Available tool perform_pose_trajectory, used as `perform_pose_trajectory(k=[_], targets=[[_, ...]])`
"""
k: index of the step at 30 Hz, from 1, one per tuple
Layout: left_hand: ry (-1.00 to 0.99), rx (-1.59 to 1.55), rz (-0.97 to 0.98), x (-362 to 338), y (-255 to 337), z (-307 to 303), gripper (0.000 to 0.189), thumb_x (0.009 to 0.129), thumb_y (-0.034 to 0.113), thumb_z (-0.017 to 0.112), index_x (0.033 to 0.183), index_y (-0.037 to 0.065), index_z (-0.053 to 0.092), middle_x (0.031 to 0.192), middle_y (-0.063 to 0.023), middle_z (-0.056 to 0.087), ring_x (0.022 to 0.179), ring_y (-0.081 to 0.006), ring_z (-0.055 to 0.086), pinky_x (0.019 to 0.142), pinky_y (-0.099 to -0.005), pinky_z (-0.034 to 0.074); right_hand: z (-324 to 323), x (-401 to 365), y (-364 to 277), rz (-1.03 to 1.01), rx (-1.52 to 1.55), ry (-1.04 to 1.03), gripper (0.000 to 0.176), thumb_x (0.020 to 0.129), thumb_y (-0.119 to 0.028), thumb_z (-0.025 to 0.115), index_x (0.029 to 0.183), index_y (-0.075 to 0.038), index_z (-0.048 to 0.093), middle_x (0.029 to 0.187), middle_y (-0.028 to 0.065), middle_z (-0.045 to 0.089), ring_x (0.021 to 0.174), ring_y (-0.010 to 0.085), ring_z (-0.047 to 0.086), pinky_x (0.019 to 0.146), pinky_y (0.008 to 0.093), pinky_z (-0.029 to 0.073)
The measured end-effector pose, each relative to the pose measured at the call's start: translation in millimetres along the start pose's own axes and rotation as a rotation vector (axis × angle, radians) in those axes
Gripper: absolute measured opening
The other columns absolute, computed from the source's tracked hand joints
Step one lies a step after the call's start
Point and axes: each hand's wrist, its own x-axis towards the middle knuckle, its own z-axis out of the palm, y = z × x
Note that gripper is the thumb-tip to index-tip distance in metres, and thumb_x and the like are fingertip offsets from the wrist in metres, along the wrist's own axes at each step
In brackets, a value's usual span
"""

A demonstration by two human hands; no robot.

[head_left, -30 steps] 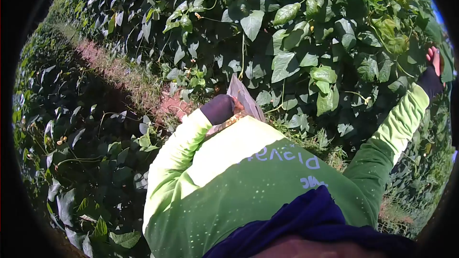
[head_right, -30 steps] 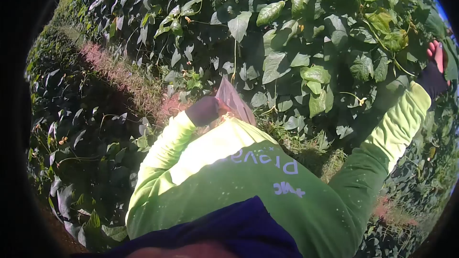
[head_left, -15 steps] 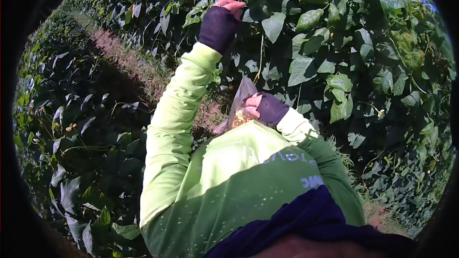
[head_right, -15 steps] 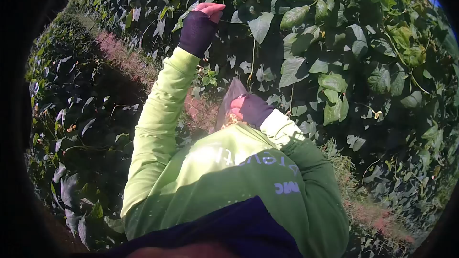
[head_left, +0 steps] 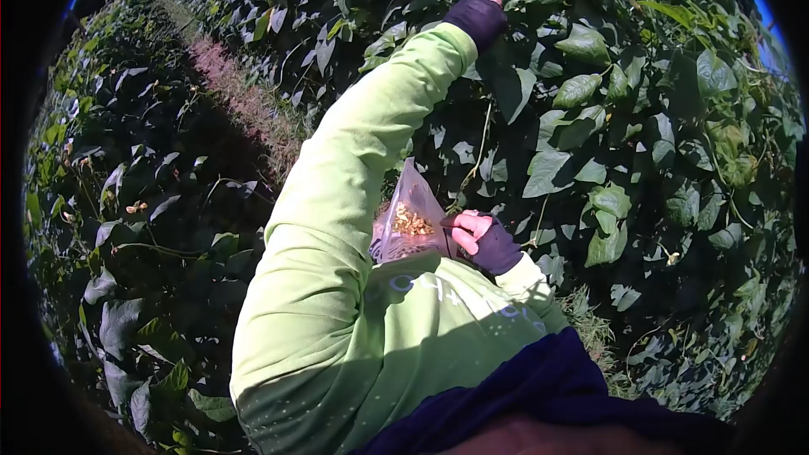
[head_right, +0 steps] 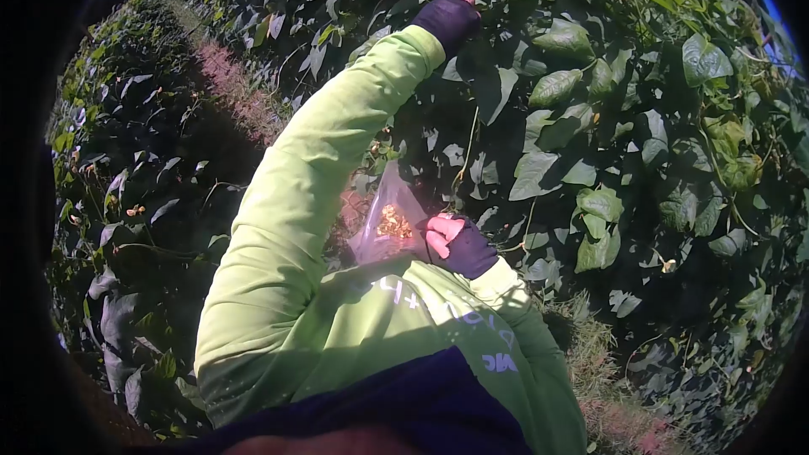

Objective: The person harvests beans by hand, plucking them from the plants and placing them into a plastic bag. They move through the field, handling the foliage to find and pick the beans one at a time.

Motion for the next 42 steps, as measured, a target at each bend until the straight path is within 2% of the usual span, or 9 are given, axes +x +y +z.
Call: perform_pose_trajectory(k=[3, 13, 23, 26, 33, 35, 37, 40, 42], targets=[[0.063, 0.09, 0.247, -13, -3, -8, 0.017, 0.082, 0.013, 0.057, 0.096, 0.01, 0.067, 0.099, -0.0168, 0.062, 0.097, -0.0319, 0.063, 0.083, -0.0413, 0.052, 2, 10, 2, -0.045, 0.063, 0.029, 0.019, 0.086, -0.005, 0.053, 0.1, 0.0, 0.064, 0.074, 0.0145, 0.058, 0.066, 0.0264, 0.056, 0.061, 0.036, 0.046], [-0.126, -0.184, 0.03, -16, -22, -24, 0.017, 0.078, 0.014, 0.058, 0.086, 0.007, 0.071, 0.087, -0.0182, 0.068, 0.083, -0.0355, 0.067, 0.077, -0.0437, 0.053, 15, 67, 26, -0.001, 0.136, -0.189, 0.034, 0.085, -0.002, 0.049, 0.116, -0.003, 0.062, 0.099, 0.0157, 0.066, 0.089, 0.0252, 0.064, 0.082, 0.0333, 0.05], [-0.262, -0.161, 0.12, -47, -70, -36, 0.023, 0.067, 0.025, 0.074, 0.083, 0.009, 0.069, 0.083, -0.015, 0.067, 0.082, -0.0346, 0.066, 0.075, -0.0431, 0.053, 51, 165, 62, 0.011, 0.349, -0.244, 0.02, 0.09, -0.002, 0.058, 0.108, -0.002, 0.065, 0.087, 0.0081, 0.065, 0.074, 0.0135, 0.061, 0.067, 0.0266, 0.048], [-0.039, -0.27, 0.2, -60, -92, -22, 0.019, 0.072, 0.017, 0.067, 0.088, 0.008, 0.066, 0.082, -0.015, 0.065, 0.08, -0.0355, 0.065, 0.071, -0.0441, 0.052, 56, 208, 63, 0.176, 0.547, -0.411, 0.019, 0.089, -0.004, 0.06, 0.108, -0.002, 0.066, 0.085, 0.0087, 0.066, 0.073, 0.0142, 0.062, 0.067, 0.0267, 0.047], [-0.192, -0.874, 0.474, -143, -188, -33, 0.02, 0.074, 0.015, 0.066, 0.091, 0.004, 0.067, 0.08, -0.0123, 0.066, 0.074, -0.0276, 0.066, 0.067, -0.0351, 0.051, 71, 297, 47, -0.023, -0.11, -0.207, 0.023, 0.087, -0.014, 0.064, 0.109, -0.005, 0.066, 0.1, 0.0108, 0.069, 0.089, 0.0197, 0.065, 0.08, 0.033, 0.05], [-0.353, -0.967, 0.223, -187, -225, -32, 0.017, 0.084, 0.015, 0.065, 0.096, 0.003, 0.068, 0.081, -0.0107, 0.067, 0.074, -0.016, 0.067, 0.066, -0.0299, 0.052, 78, 325, 64, -0.109, 0.167, -0.184, 0.024, 0.087, -0.012, 0.063, 0.109, -0.005, 0.066, 0.104, 0.0113, 0.068, 0.091, 0.0204, 0.064, 0.083, 0.0337, 0.05], [-0.593, -0.896, -0.316, -219, -254, -46, 0.013, 0.075, 0.016, 0.071, 0.081, 0.004, 0.07, 0.071, -0.0087, 0.067, 0.058, -0.024, 0.066, 0.058, -0.0328, 0.051, 71, 358, 53, 0.017, 0.163, -0.337, 0.023, 0.088, -0.011, 0.06, 0.11, -0.004, 0.066, 0.1, 0.0099, 0.068, 0.087, 0.018, 0.064, 0.08, 0.0319, 0.05], [-0.67, -0.761, -0.493, -277, -304, 6, 0.012, 0.077, 0.015, 0.067, 0.082, 0.005, 0.072, 0.075, -0.0133, 0.068, 0.067, -0.025, 0.069, 0.062, -0.0345, 0.053, 89, 393, 64, -0.054, 0.128, -0.266, 0.021, 0.089, -0.01, 0.059, 0.107, -0.002, 0.067, 0.092, 0.0109, 0.067, 0.08, 0.0171, 0.063, 0.073, 0.0312, 0.049], [-0.598, -0.377, -0.268, -338, -337, 96, 0.015, 0.078, 0.014, 0.063, 0.085, 0.007, 0.073, 0.078, -0.0148, 0.069, 0.074, -0.0301, 0.068, 0.068, -0.0384, 0.054, 90, 417, 42, -0.101, 0.132, -0.307, 0.022, 0.089, -0.01, 0.059, 0.107, -0.002, 0.067, 0.091, 0.0111, 0.067, 0.08, 0.0184, 0.063, 0.073, 0.0312, 0.05]])
